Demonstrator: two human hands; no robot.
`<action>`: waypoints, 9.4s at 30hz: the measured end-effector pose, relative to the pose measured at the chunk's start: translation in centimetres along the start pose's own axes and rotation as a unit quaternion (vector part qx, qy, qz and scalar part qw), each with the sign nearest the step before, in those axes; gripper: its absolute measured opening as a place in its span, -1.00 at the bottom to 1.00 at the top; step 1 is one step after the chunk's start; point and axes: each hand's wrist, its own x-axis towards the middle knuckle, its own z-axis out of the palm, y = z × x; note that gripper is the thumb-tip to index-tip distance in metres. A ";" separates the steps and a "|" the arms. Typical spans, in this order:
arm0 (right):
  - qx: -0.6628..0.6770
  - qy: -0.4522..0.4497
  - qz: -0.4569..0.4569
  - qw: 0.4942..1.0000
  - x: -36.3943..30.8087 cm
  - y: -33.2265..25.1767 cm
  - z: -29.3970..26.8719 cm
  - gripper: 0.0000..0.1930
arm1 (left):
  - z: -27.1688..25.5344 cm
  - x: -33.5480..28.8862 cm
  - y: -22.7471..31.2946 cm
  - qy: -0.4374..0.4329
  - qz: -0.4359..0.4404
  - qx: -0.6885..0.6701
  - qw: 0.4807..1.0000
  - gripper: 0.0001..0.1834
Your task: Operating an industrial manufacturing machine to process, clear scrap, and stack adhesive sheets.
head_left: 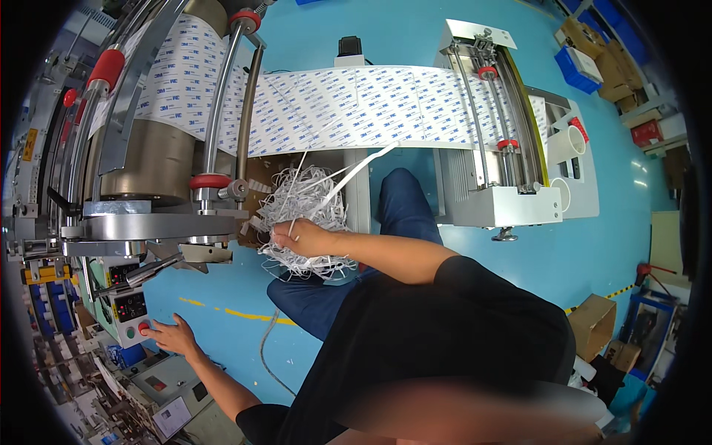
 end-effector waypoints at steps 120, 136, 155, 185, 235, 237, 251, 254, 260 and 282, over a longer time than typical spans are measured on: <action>-0.102 0.022 0.227 0.968 -3.1 -9.0 -9.8 -0.07 | -5.3 -10.7 30.9 -0.302 0.258 -0.536 0.745 -0.78; -0.243 -0.003 0.096 0.965 -3.9 -9.8 -10.9 -0.22 | -17.5 -6.4 30.8 -0.359 0.423 -0.619 0.557 -0.88; -0.281 0.308 0.479 0.773 -28.2 -12.4 -46.5 -0.73 | -11.5 2.2 22.6 -0.237 0.333 -0.301 0.862 -0.61; -0.299 0.495 0.261 0.773 -35.9 -7.7 -49.6 -0.84 | -27.3 0.5 25.8 -0.091 0.215 -0.603 0.763 -0.74; 0.314 0.259 -0.073 0.911 -12.1 -22.3 -22.8 -0.68 | -35.4 -3.1 37.5 -0.428 0.084 -0.891 0.125 -0.66; 0.273 0.273 -0.074 0.919 -12.4 -22.3 -22.8 -0.66 | -35.7 -3.5 37.7 -0.435 0.089 -0.887 0.125 -0.66; -0.222 0.580 0.058 0.781 -24.7 -21.2 -40.7 -0.32 | -36.0 -7.1 40.0 -0.498 0.246 -0.803 0.216 -0.69; -0.278 0.577 0.133 0.756 -28.5 -17.6 -45.2 -0.34 | -34.6 -6.8 40.0 -0.515 0.221 -0.795 0.234 -0.71; -0.269 0.523 0.274 0.761 -30.8 -11.1 -47.2 -0.34 | -33.9 -6.9 39.1 -0.514 0.231 -0.790 0.243 -0.75; 0.287 0.004 0.005 0.958 -6.0 -23.8 -10.3 0.42 | -34.0 -5.5 29.8 -0.296 0.215 -0.905 0.215 -0.56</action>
